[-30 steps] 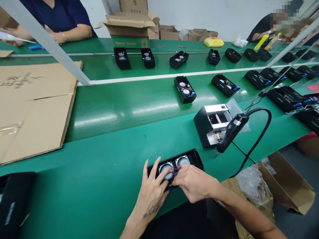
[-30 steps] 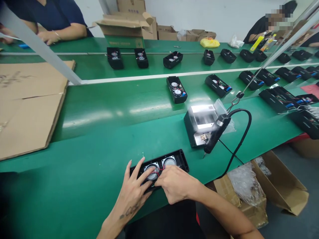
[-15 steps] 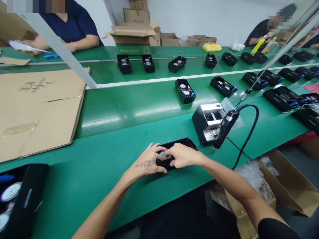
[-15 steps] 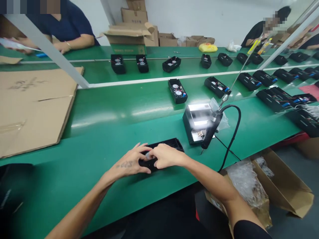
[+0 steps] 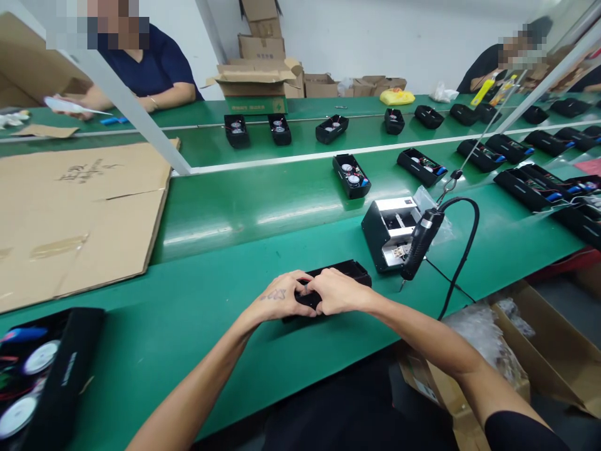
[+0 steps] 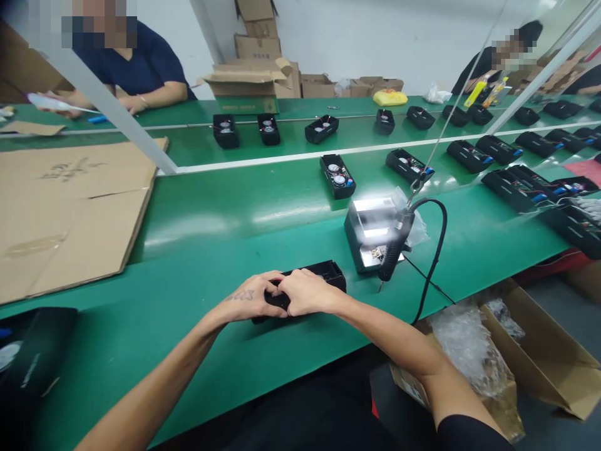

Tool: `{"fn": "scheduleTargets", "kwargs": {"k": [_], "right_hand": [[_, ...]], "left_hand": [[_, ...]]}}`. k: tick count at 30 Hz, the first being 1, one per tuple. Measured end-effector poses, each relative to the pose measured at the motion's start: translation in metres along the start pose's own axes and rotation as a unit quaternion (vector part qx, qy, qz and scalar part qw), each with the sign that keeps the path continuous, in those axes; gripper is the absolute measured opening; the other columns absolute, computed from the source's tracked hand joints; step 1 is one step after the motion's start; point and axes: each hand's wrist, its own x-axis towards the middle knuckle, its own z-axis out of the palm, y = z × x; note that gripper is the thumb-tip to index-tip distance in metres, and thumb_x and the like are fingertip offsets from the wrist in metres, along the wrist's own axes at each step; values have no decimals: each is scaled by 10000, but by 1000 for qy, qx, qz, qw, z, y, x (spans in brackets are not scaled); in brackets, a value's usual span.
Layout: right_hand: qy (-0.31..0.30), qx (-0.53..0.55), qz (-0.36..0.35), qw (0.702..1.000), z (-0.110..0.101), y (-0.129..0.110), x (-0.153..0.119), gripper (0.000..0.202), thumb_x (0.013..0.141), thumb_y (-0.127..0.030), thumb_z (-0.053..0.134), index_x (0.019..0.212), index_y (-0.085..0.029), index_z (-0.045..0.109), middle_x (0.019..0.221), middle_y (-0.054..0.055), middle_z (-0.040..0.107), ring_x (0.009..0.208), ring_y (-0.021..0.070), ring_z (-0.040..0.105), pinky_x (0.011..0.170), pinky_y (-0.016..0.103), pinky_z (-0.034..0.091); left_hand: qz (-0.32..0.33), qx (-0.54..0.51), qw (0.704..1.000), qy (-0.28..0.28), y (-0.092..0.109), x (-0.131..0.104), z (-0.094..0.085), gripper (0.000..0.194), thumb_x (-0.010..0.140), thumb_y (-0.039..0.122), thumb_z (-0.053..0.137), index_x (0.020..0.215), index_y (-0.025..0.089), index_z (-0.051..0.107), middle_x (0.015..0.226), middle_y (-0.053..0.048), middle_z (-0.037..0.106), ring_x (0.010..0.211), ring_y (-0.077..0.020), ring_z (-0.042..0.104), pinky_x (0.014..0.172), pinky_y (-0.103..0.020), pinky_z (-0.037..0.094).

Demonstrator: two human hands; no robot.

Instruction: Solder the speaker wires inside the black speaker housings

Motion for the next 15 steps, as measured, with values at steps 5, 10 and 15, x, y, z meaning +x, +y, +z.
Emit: {"fn": "scheduleTargets", "kwargs": {"k": [5, 10, 15], "right_hand": [[36, -25, -1, 999, 8, 3, -1, 476, 832, -284, 779, 1304, -238, 816, 874, 65, 851, 869, 284, 798, 715, 307, 445], [50, -77, -10, 996, 17, 2, -4, 381, 872, -286, 743, 1240, -219, 820, 852, 83, 835, 848, 304, 789, 718, 345, 461], [220, -7, -67, 973, 29, 1, -46, 338, 947, -207, 728, 1285, -189, 741, 1113, 115, 829, 1038, 282, 765, 974, 427, 531]], "left_hand": [[22, -1, 1000, 0, -4, 0, 2, 293, 764, 523, 887, 693, 256, 788, 1379, 2, 747, 1165, -249, 735, 1000, -350, 555], [45, 19, 999, 2, -6, 0, 0, 232, 784, 501, 892, 754, 281, 827, 1368, 3, 750, 1204, -253, 725, 1033, -363, 549], [75, 67, 994, 42, 0, -16, 17, 132, 790, 401, 914, 847, 299, 852, 1357, -30, 759, 1365, -353, 635, 1169, -539, 489]]}}
